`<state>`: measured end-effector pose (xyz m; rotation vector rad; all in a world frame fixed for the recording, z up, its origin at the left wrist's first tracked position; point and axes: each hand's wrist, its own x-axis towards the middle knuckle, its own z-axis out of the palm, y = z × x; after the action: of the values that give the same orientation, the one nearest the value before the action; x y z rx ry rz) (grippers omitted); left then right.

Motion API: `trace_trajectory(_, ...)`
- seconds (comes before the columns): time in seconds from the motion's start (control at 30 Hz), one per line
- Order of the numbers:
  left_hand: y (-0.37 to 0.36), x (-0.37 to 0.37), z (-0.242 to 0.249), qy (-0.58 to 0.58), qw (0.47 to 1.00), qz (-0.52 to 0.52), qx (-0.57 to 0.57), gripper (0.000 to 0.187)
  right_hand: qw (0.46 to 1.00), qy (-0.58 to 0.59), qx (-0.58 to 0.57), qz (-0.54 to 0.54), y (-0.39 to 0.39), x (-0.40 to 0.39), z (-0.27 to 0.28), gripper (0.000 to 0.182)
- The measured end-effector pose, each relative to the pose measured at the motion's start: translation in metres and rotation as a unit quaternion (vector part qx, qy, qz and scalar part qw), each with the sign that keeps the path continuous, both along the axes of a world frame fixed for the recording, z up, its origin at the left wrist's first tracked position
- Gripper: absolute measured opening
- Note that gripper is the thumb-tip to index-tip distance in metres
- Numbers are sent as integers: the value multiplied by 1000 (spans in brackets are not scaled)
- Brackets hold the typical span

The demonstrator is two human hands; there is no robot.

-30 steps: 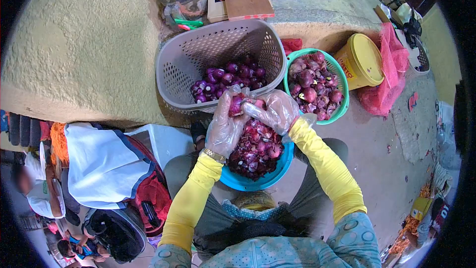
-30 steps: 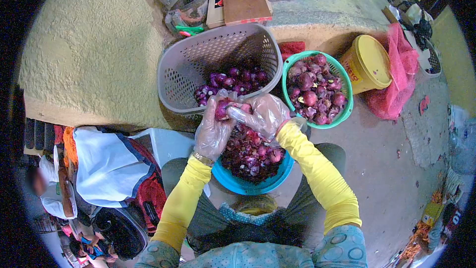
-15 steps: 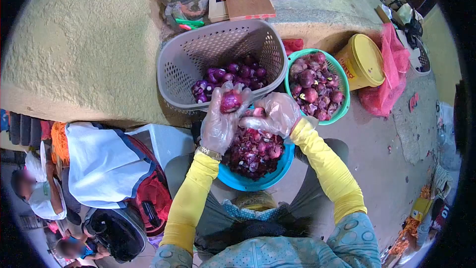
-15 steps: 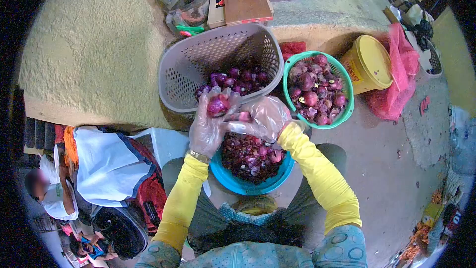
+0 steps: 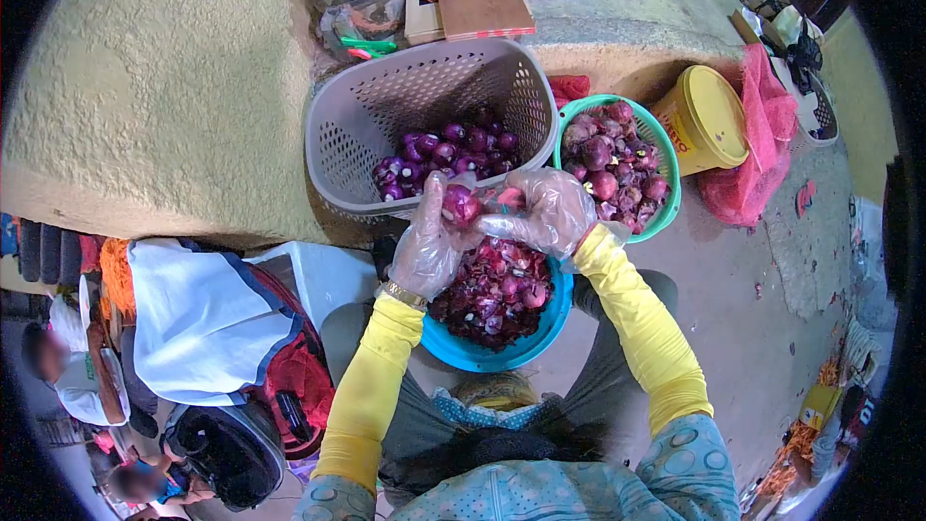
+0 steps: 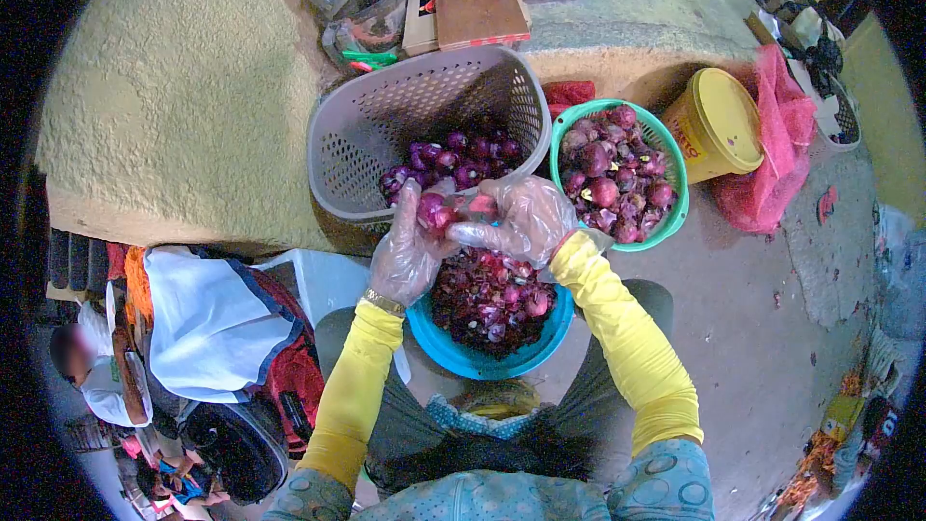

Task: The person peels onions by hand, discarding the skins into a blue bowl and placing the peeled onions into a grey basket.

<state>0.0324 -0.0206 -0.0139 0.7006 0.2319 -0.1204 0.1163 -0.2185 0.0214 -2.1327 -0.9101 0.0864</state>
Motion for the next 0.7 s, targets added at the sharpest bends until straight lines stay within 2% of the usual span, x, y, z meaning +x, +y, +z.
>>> trace_trajectory(0.07,-2,-1,-1,24,998,-53,3,63,999,-25,11,17,2,-3,3,58)
trace_trajectory(0.27,0,-2,2,67,989,-98,85,66,997,-28,-59,27,-1,-2,-1,64)
trace_trajectory(0.33,-1,-3,17,80,986,-107,100,67,998,-25,-39,33,0,-3,0,63)
trace_trajectory(0.4,-2,-8,35,86,967,-122,206,72,999,-20,-18,39,0,-4,2,63)
trace_trajectory(0.5,1,-7,24,81,959,-132,238,76,997,16,-68,45,-2,-4,2,62)
trace_trajectory(0.6,3,-6,19,94,955,-117,255,72,991,8,-117,65,-2,-2,-3,63)
trace_trajectory(0.7,3,-5,15,55,966,-108,228,67,994,8,-61,86,1,-5,-1,61)
